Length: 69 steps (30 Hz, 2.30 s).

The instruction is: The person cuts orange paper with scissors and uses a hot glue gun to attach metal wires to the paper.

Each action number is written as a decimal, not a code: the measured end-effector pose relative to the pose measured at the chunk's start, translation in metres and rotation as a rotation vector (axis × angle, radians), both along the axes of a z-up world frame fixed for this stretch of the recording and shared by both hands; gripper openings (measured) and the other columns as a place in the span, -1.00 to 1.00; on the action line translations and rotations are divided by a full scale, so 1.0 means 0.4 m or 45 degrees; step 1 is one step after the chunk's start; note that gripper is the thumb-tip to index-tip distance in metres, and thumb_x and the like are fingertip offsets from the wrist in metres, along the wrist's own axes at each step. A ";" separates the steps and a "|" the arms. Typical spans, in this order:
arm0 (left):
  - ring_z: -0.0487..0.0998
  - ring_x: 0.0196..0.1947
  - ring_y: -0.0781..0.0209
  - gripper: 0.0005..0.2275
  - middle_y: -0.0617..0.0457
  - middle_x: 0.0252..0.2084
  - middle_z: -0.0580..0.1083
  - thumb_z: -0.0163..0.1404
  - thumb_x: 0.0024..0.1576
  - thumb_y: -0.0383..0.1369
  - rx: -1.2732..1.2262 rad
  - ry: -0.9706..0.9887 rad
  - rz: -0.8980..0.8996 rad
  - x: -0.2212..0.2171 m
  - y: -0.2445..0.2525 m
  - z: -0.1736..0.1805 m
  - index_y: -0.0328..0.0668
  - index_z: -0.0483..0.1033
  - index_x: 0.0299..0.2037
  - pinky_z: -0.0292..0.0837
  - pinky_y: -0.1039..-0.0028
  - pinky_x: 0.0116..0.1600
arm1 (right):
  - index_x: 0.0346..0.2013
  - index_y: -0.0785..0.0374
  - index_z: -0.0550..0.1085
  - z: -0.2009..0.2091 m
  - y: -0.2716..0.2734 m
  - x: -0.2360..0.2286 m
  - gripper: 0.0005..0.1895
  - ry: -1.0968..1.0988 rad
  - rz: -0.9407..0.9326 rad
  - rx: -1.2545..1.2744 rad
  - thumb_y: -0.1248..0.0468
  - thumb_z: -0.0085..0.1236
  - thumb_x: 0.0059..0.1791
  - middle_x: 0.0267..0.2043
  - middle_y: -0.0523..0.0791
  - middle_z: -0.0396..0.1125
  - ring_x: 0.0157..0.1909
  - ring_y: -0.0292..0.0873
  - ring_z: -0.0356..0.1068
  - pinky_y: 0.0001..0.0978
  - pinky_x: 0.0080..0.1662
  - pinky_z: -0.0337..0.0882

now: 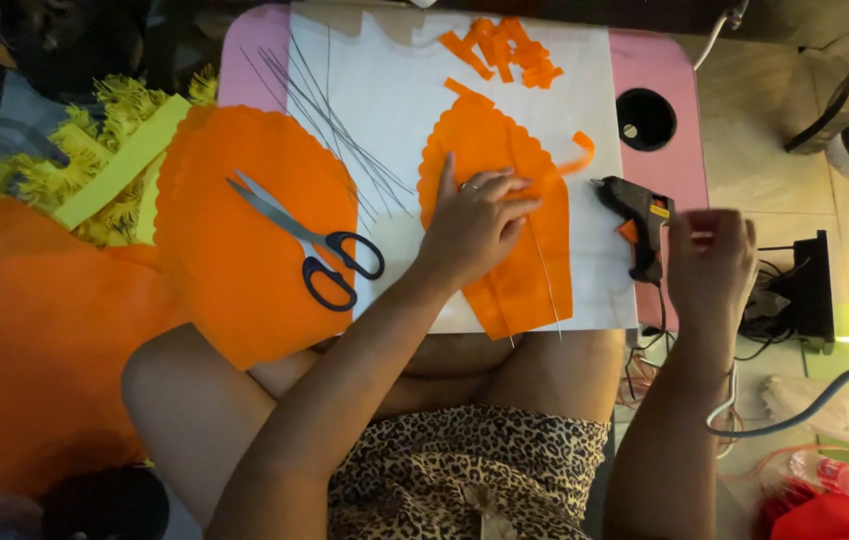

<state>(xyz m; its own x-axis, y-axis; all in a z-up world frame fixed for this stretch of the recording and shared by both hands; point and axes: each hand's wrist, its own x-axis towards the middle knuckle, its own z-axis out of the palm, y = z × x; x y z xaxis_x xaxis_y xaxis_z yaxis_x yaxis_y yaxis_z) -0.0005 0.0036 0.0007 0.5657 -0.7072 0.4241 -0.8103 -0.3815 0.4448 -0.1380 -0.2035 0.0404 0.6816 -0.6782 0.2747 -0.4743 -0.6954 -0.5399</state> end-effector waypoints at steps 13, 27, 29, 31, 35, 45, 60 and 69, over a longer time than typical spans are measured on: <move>0.39 0.10 0.19 -0.56 0.09 0.08 0.42 0.00 0.01 -0.06 0.058 0.078 0.066 0.002 -0.004 -0.001 -0.03 0.41 0.06 -0.34 -0.18 0.32 | -0.28 0.23 0.46 -0.099 -0.040 -0.042 -0.61 0.256 -0.118 0.201 -0.05 0.06 -0.08 -0.30 -0.08 0.40 -0.18 -0.04 0.35 -0.17 -0.13 0.25; 0.37 0.13 0.21 -0.46 0.09 0.07 0.43 0.08 -0.09 0.05 0.066 0.054 0.101 0.002 -0.003 -0.011 0.00 0.41 0.05 -0.43 -0.23 0.32 | 0.00 0.22 0.28 -0.071 0.046 -0.041 -0.74 -0.487 0.255 0.822 0.22 -0.04 0.05 -0.26 -0.20 0.31 -0.52 -0.39 0.26 -0.62 -0.42 0.38; 0.36 0.15 0.22 -0.44 0.13 0.11 0.40 0.05 -0.09 0.07 0.109 0.056 0.094 0.004 -0.004 -0.011 0.02 0.38 0.08 -0.43 -0.23 0.31 | -0.16 0.35 0.41 -0.086 0.052 -0.035 -0.75 -0.165 0.217 0.699 0.19 0.03 0.03 -0.39 -0.08 0.35 -0.43 -0.23 0.41 -0.48 -0.38 0.41; 0.35 0.17 0.22 -0.45 0.12 0.09 0.41 0.05 -0.06 0.05 0.117 0.077 0.088 0.006 -0.003 -0.021 0.02 0.35 0.10 -0.49 -0.26 0.30 | -0.18 0.33 0.40 -0.052 0.092 -0.014 -0.82 -0.165 0.298 0.594 0.25 0.06 0.03 -0.39 -0.05 0.37 -0.48 -0.21 0.39 -0.44 -0.41 0.39; 0.35 0.19 0.19 -0.45 0.08 0.06 0.43 0.05 -0.03 0.02 0.100 0.078 0.075 0.005 -0.004 -0.030 -0.02 0.33 0.12 -0.55 -0.31 0.31 | -0.14 0.29 0.34 -0.064 0.099 0.008 -0.84 -0.133 0.445 0.447 0.33 0.06 0.02 -0.23 -0.03 0.42 -0.54 -0.19 0.37 -0.40 -0.46 0.34; 0.30 0.23 0.13 -0.43 0.06 0.05 0.41 0.07 -0.08 0.04 0.091 0.183 -0.002 0.008 -0.008 -0.033 -0.06 0.34 0.09 -0.07 0.02 0.35 | 0.08 0.28 0.24 -0.018 0.150 0.045 -0.67 0.129 0.379 0.293 0.15 -0.12 0.10 -0.47 -0.13 0.38 -0.60 -0.12 0.33 -0.23 -0.42 0.29; 0.28 0.24 0.10 -0.43 0.04 0.06 0.39 0.06 -0.05 0.04 0.114 0.191 -0.011 0.005 0.000 -0.012 -0.08 0.34 0.09 -0.05 0.07 0.35 | -0.52 0.07 0.44 0.025 0.186 0.053 -0.62 0.286 0.259 0.306 -0.01 -0.05 0.09 -0.73 -0.17 0.24 -0.53 -0.08 0.33 -0.25 -0.28 0.32; 0.26 0.26 0.10 -0.42 0.03 0.10 0.38 0.03 -0.03 0.04 0.133 0.186 -0.016 0.006 0.001 -0.013 -0.08 0.30 0.14 -0.11 0.08 0.37 | -0.57 0.10 0.41 0.034 0.195 0.043 -0.62 0.300 0.235 0.253 0.00 -0.04 0.06 -0.74 -0.14 0.24 -0.49 -0.02 0.36 -0.17 -0.21 0.33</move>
